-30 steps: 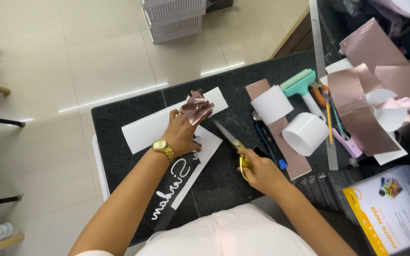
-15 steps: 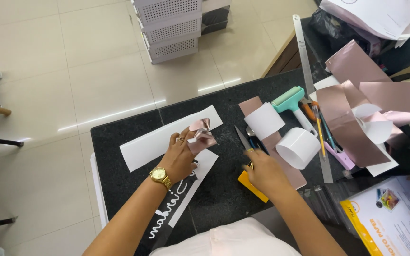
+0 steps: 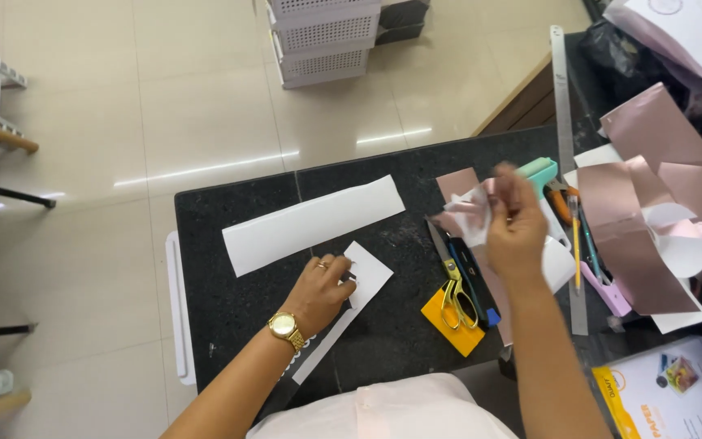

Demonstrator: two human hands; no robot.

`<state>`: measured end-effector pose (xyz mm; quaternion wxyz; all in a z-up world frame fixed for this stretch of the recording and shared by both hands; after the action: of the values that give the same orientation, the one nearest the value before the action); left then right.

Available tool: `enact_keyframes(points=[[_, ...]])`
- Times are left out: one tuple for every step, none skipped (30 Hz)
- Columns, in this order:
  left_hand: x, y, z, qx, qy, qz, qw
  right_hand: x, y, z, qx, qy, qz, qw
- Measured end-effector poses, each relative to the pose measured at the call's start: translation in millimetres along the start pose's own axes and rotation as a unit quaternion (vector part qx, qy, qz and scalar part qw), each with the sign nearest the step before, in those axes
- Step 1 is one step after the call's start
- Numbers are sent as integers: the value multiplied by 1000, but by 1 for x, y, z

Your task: Removing excess vinyl from a cut decal using hands, scissors, and a pointed tool to reveal the design.

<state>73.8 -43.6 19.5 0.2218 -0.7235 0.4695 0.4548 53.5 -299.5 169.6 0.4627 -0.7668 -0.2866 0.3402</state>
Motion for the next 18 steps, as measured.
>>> enact_keyframes(points=[[10,6,6,25,-38,12,999,-6,-2,-1,-36,-2,-11,999],[20,13,12,51,-75,25,996,-12,-4,-1,-71,-4,-22,997],[17,15,13,47,-77,26,996,-12,-2,0,-68,-7,-22,997],[18,17,14,40,-108,46,992,-15,4,0,-46,3,-12,999],[19,19,14,34,-138,65,988,-19,8,0,-25,15,-2,1000],[15,21,14,33,-139,66,987,-18,5,2,-23,14,-1,1000],[13,20,14,17,-142,58,988,-17,8,3,17,10,-29,999],[11,19,14,2,-144,50,988,-16,11,6,56,7,-57,997],[14,20,16,1,-146,51,988,-19,16,8,58,5,-56,997],[14,20,18,-5,-128,47,991,-20,15,10,29,-13,6,999],[14,19,19,-12,-109,41,993,-18,14,11,-1,-33,67,997],[15,21,19,-15,-109,41,993,-17,12,12,-1,-36,66,997],[13,24,18,-11,-94,50,994,-15,11,11,9,-47,28,998],[12,26,17,-8,-78,60,995,-12,10,12,18,-58,-11,998],[5,28,11,-11,-77,58,995,-6,8,14,17,-60,-11,998],[-4,30,6,-11,-67,70,995,2,10,18,48,-73,-80,993],[-14,33,1,-12,-58,82,995,10,12,22,79,-86,-148,982],[-16,35,-1,-15,-57,81,995,15,6,26,78,-90,-148,982]])
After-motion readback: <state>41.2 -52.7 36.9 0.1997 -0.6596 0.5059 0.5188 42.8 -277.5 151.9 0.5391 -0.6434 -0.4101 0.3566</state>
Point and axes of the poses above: each hand's wrist, its own z-axis away from the middle knuckle, its own x-axis out of the palm, y = z × x, the point moved 9 cm from there along -z, towards the middle knuckle, and after that the axes turned 6 degrees about -z, right-handed, at the moved point
